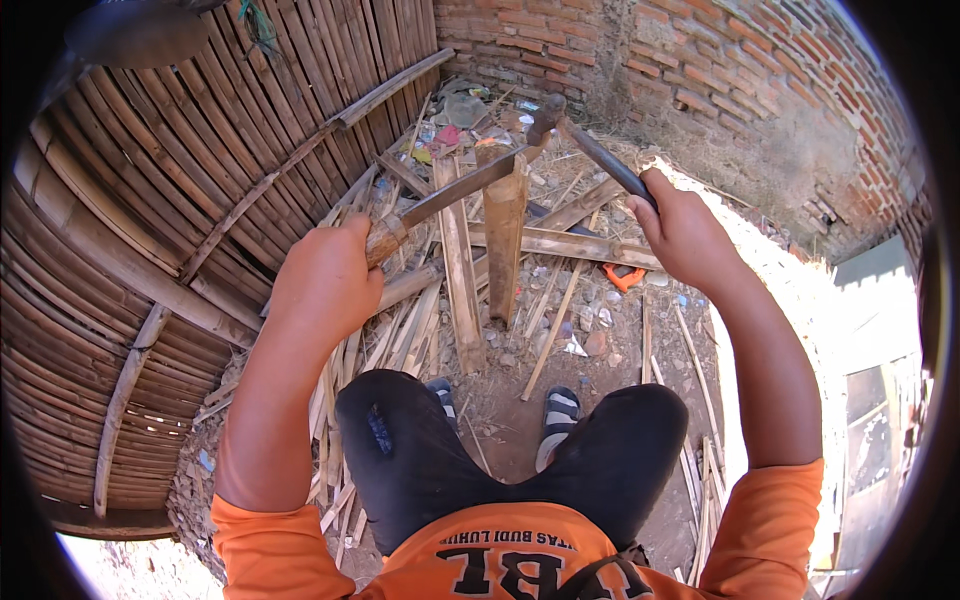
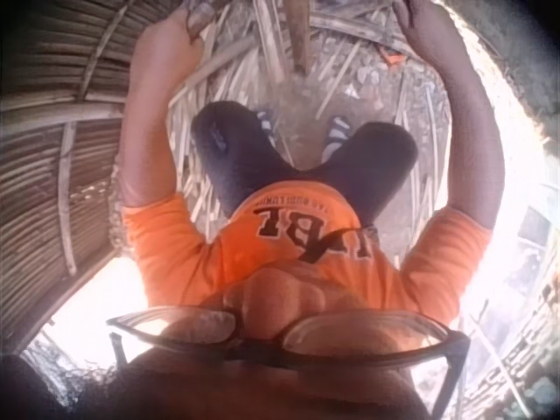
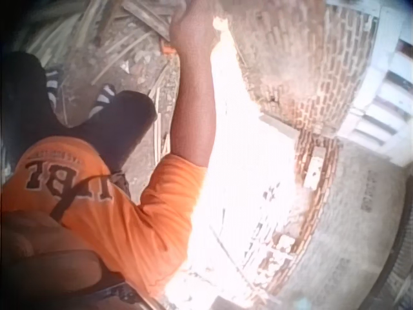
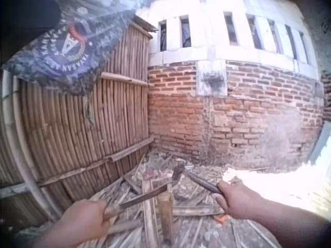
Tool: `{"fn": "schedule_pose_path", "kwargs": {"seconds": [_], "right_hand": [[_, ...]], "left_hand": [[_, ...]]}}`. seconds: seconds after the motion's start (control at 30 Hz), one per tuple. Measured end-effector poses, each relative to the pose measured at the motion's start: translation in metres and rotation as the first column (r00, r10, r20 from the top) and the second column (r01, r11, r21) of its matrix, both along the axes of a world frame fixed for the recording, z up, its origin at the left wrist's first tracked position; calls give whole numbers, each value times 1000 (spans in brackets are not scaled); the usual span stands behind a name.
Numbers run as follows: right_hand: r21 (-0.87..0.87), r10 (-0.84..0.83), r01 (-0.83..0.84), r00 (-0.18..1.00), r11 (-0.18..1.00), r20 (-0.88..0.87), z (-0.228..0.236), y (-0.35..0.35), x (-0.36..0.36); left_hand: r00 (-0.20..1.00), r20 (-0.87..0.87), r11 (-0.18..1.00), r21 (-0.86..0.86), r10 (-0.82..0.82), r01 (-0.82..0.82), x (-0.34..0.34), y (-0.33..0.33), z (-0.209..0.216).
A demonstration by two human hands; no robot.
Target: The person splits pieces of bamboo using a knife and a hammer while sitting outdoors, handling one bamboo segment at a time.
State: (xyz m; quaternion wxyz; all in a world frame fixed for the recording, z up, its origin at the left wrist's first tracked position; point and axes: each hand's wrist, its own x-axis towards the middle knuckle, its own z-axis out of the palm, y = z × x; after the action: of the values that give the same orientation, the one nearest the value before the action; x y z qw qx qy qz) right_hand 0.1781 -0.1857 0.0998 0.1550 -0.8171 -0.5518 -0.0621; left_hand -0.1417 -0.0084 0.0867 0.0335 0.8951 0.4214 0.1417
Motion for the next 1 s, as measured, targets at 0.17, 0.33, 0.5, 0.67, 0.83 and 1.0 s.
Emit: {"fn": "schedule_pose_path", "kwargs": {"seconds": [0.17, 0.33, 0.5, 0.67, 0.83, 1.0], "right_hand": [[391, 105, -73, 993, 918, -61, 37, -2, 9], [100, 47, -39, 996, 994, -77, -8, 3, 9], [291, 106, -79, 991, 954, -79, 29, -1, 1], [287, 77, -52, 994, 957, -77, 5, 2, 3], [268, 44, -5, 989, 963, -141, 10, -6, 1], [379, 29, 33, 987, 925, -158, -1, 1, 11]], "left_hand": [[999, -32, 1000, -5, 9, -9, 0, -1, 2], [1000, 1, 1000, -15, 16, -16, -1, -1, 1], [1000, -22, 1000, -15, 20, -20, -4, -1, 1], [1000, -5, 1000, -17, 21, -21, -2, -3, 3], [999, 7, 994, 103, -32, 31, -6, 0, -2], [1000, -11, 996, 83, -27, 27, 2, -4, 0]]}}
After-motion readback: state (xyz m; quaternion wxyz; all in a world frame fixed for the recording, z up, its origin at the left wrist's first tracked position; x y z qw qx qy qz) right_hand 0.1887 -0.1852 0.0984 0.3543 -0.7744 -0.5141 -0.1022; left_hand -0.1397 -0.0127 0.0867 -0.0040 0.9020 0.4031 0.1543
